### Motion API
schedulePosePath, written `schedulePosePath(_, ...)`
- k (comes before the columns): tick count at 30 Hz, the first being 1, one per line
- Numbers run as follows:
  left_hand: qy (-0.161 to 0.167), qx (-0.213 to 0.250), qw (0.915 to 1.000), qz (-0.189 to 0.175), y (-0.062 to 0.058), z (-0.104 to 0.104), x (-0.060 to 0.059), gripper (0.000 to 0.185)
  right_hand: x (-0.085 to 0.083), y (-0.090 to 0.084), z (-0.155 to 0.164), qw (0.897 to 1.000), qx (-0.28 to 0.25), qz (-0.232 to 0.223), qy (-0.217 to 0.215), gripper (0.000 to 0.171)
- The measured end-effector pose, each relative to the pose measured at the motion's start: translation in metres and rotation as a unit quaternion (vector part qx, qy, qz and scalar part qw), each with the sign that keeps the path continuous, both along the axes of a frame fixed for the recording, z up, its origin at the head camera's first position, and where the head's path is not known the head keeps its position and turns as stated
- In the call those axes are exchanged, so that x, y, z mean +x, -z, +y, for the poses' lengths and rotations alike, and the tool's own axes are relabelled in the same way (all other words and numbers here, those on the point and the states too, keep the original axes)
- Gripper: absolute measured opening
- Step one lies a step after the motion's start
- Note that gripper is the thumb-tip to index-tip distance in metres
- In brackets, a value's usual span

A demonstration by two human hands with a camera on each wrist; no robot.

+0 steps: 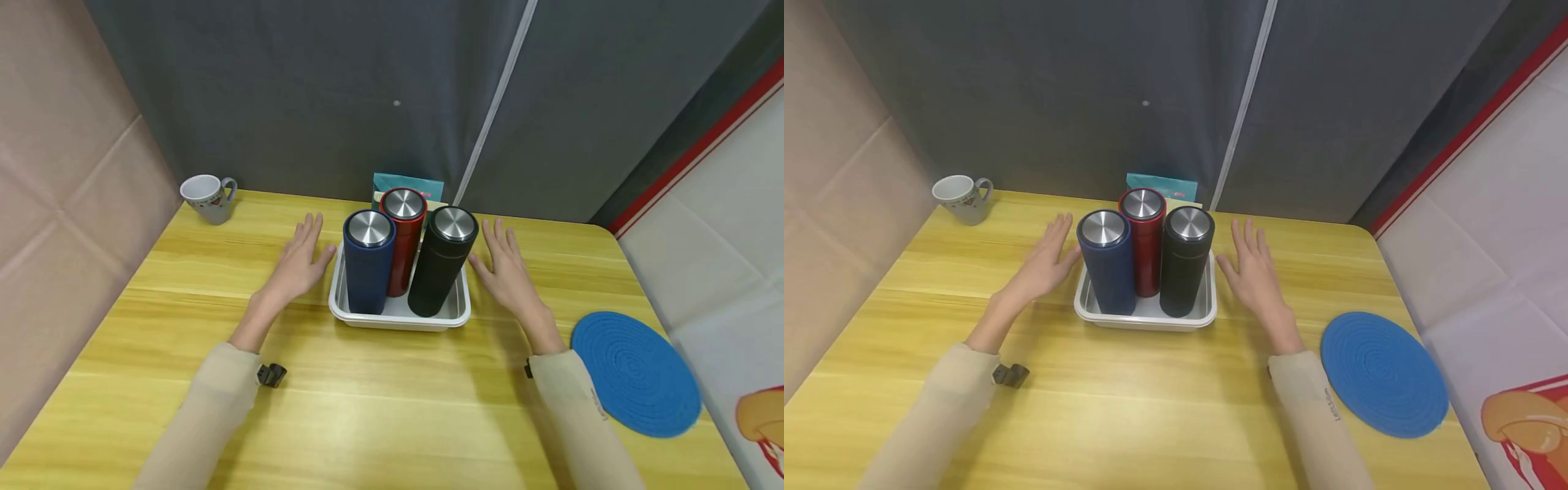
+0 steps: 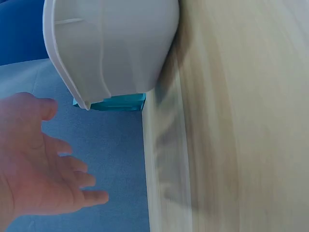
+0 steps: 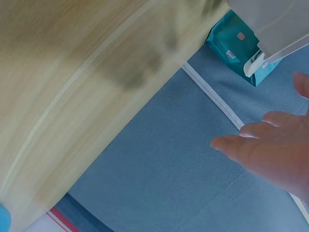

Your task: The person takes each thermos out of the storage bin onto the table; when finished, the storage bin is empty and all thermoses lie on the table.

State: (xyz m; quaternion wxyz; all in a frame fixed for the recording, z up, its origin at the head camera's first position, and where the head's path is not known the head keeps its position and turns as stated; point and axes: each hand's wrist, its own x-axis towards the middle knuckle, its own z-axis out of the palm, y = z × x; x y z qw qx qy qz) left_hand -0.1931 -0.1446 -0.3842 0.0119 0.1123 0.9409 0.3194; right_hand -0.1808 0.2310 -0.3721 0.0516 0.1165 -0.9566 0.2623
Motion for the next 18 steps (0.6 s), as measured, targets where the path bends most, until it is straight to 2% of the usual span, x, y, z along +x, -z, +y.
schedulePosePath(3,0.009,0.034,0.9993,-0.014,-0.0017,0.0006,0.0009,0.067,0.0,0.0004,-0.0002,1.0,-0.02,-0.004,-0.009,0.068)
schedulePosePath(7,0.013,0.056,0.9981,-0.022,-0.0016,0.0011,0.0,0.066,-0.0001,0.0008,-0.0007,0.999,-0.039,-0.001,-0.02,0.068)
schedulePosePath(14,-0.005,0.084,0.9955,-0.043,-0.001,0.0011,-0.0001,0.064,0.0014,-0.0007,-0.0017,0.996,-0.083,0.008,-0.029,0.065)
schedulePosePath(18,-0.012,0.121,0.9909,-0.058,-0.0014,0.0019,0.0003,0.063,0.0022,-0.0018,-0.0023,0.992,-0.122,0.014,-0.038,0.063)
